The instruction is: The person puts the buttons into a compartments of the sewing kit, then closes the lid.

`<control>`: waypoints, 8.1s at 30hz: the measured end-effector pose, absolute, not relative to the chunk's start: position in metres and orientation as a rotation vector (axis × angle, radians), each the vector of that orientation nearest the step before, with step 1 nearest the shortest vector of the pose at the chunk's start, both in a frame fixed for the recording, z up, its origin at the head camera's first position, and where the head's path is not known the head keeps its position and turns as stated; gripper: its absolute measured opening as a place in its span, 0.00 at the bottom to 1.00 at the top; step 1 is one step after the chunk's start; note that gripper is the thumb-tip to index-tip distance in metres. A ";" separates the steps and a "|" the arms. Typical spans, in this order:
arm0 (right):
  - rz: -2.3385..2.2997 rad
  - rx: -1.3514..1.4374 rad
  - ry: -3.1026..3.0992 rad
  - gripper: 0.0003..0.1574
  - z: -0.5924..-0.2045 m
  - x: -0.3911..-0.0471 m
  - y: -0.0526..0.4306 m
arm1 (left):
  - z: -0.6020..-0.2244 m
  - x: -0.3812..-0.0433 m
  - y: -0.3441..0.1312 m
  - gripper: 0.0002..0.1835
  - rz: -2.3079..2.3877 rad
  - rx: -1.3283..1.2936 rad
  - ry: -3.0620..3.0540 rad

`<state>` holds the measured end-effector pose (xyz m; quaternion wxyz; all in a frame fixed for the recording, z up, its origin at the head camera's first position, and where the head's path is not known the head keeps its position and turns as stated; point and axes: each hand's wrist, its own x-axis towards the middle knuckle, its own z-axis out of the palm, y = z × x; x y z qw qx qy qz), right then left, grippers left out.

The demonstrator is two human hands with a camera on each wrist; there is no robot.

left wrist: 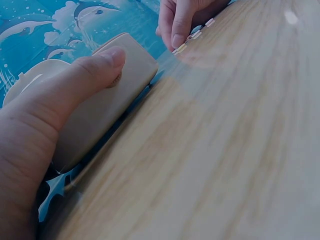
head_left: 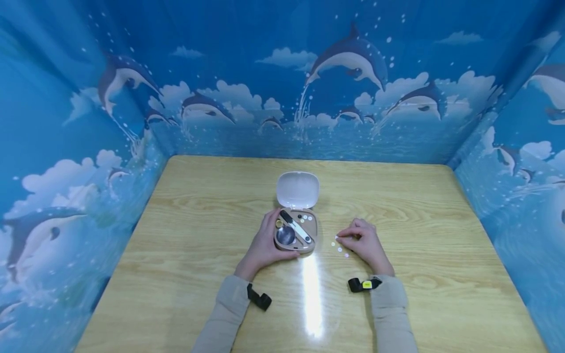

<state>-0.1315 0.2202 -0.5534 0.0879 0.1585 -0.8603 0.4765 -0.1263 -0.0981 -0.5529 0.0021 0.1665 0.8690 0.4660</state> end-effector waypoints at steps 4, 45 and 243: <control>1.401 0.486 -2.545 0.10 -0.554 -0.132 0.220 | -0.553 -0.127 -0.098 0.73 1.450 0.517 2.732; 1.446 0.338 -2.590 0.08 -0.533 -0.134 0.216 | -0.552 -0.126 -0.097 0.73 1.429 0.511 2.737; 1.414 0.398 -2.631 0.11 -0.554 -0.129 0.258 | -0.552 -0.126 -0.098 0.73 1.429 0.504 2.734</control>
